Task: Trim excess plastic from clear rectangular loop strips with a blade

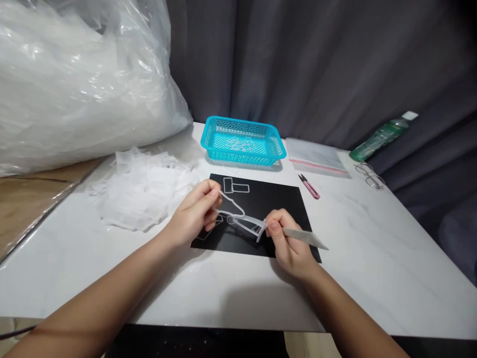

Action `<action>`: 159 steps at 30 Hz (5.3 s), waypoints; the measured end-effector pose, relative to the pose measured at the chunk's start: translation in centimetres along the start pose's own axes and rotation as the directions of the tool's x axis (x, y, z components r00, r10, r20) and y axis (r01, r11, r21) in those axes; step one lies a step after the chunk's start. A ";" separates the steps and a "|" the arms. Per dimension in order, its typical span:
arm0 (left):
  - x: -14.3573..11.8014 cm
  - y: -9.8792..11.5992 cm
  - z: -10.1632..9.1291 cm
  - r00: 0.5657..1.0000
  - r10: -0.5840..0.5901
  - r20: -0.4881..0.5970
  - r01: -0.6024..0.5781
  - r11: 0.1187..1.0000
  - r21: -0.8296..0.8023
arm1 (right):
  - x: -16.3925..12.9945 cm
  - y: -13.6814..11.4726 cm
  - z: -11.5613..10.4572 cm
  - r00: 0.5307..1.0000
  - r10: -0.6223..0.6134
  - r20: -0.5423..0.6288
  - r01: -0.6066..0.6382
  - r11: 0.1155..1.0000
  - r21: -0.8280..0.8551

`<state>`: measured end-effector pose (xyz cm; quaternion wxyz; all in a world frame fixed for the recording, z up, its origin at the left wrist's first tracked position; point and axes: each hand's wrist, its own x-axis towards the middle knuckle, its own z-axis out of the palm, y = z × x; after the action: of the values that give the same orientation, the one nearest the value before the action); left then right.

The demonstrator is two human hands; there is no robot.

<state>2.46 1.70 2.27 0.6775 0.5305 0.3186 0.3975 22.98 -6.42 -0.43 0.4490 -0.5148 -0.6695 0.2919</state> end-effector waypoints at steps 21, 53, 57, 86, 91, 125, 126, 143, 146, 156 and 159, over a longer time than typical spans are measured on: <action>-0.2 0.6 -1.1 0.888 -0.247 0.387 0.327 0.932 -0.156 | 2.6 -0.7 -1.1 0.829 0.489 -0.270 -0.104 0.610 0.786; -1.3 0.8 0.0 0.985 0.063 0.160 0.057 0.757 -0.651 | 1.9 1.5 -1.6 0.935 0.355 -0.021 -0.330 0.889 0.318; -1.5 0.9 0.4 0.988 0.009 0.155 0.098 0.738 -0.668 | 1.3 1.3 -1.3 0.977 0.177 -0.123 -0.185 0.981 -0.056; -2.2 1.8 1.7 0.968 -0.024 0.249 0.201 0.672 -0.713 | -0.2 0.4 -0.4 0.959 -0.280 0.053 0.274 0.858 -0.434; -2.6 1.7 1.9 0.963 0.063 0.262 0.125 0.759 -0.639 | -0.3 0.6 -0.4 0.958 -0.282 0.053 0.276 0.853 -0.444; -2.8 -0.7 2.3 0.974 0.193 0.123 -0.228 0.856 0.464 | -0.1 -2.7 1.4 0.948 0.163 -0.272 0.038 0.794 0.607; -2.7 -0.8 2.2 0.950 0.279 0.136 -0.307 0.779 0.546 | 0.0 -2.7 1.4 0.951 0.179 -0.253 0.017 0.785 0.620; -2.9 0.1 2.8 0.871 0.398 0.287 -0.477 0.546 0.689 | -0.5 -2.6 1.3 0.968 0.202 -0.147 -0.090 0.832 0.547; -2.8 0.5 3.0 0.935 0.272 0.228 -0.354 0.693 0.628 | -0.6 -2.5 1.2 0.967 0.206 -0.150 -0.116 0.881 0.459; -2.7 0.1 3.0 0.957 -0.198 0.212 0.169 0.975 0.147 | -0.9 -2.4 0.8 0.956 -0.130 -0.262 0.178 0.970 0.167; -2.5 -0.2 3.0 0.950 -0.223 0.219 0.212 0.975 0.074 | -1.2 -2.4 0.4 0.926 -0.308 -0.218 0.325 0.945 0.045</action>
<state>3.87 -1.96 2.81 0.7355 0.5506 0.3058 0.2497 21.65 -8.22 1.07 0.5780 -0.4091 -0.6809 0.1868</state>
